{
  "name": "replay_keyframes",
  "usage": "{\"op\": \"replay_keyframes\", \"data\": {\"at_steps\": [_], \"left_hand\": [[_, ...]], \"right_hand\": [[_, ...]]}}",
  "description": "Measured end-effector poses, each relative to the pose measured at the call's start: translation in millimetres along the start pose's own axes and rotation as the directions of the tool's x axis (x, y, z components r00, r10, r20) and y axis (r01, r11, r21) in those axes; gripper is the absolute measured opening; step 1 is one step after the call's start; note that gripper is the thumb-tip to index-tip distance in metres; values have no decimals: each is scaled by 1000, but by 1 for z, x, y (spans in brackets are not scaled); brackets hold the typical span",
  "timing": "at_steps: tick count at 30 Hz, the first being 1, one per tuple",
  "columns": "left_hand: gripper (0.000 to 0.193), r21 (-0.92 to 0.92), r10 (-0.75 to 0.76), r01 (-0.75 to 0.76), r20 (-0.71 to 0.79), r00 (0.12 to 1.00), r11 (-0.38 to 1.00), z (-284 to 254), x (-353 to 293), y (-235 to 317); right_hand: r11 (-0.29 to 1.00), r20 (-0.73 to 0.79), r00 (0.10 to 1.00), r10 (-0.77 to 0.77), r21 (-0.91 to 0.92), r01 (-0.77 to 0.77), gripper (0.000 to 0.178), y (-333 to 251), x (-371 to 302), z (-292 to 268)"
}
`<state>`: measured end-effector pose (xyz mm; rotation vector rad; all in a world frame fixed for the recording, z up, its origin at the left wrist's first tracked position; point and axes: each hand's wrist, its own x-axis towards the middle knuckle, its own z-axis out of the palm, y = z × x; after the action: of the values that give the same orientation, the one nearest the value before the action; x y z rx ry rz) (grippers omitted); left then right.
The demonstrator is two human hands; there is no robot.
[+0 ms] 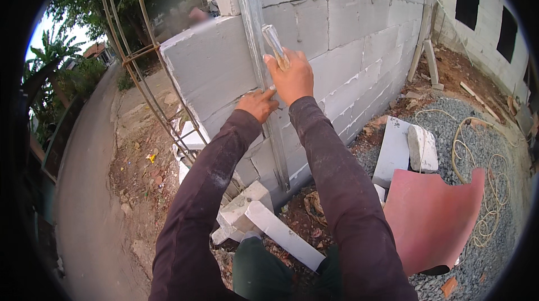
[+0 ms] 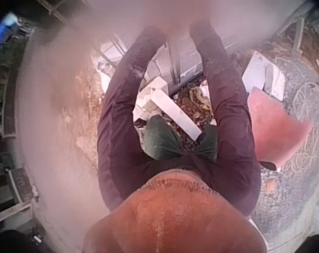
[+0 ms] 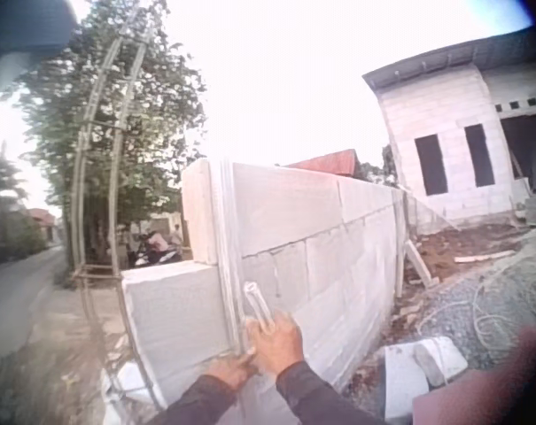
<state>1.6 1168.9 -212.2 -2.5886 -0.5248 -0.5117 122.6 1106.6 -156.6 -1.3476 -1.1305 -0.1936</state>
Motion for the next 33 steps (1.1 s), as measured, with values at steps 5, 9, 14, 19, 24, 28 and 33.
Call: {"op": "replay_keyframes", "data": {"at_steps": [5, 9, 14, 19, 24, 28, 33], "left_hand": [[15, 14, -8, 7, 17, 1000, 1000, 6, -2, -5], [14, 19, 4, -3, -31, 1000, 1000, 12, -2, -10], [9, 21, 15, -14, -59, 998, 1000, 9, 3, -7], [9, 18, 24, -23, -59, 998, 1000, 13, 2, -7], [9, 21, 33, -31, -61, 998, 999, 10, 0, -8], [8, 43, 21, -19, -58, 998, 999, 8, 0, -6], [8, 38, 21, -17, -81, 997, 999, 11, 4, -5]], "right_hand": [[809, 87, 930, 357, 469, -355, 25, 22, -77, -42], [808, 105, 919, 379, 446, -385, 24, 31, -99, -47], [625, 145, 843, 518, 609, -488, 21, 67, -181, -26], [509, 322, 728, 605, 547, -665, 20, 70, -208, -2], [538, 172, 798, 578, 655, -531, 20, 58, -185, 8], [483, -23, 765, 643, 788, -383, 16, 55, -175, 21], [449, 286, 708, 645, 608, -655, 17, 60, -163, 42]]}}
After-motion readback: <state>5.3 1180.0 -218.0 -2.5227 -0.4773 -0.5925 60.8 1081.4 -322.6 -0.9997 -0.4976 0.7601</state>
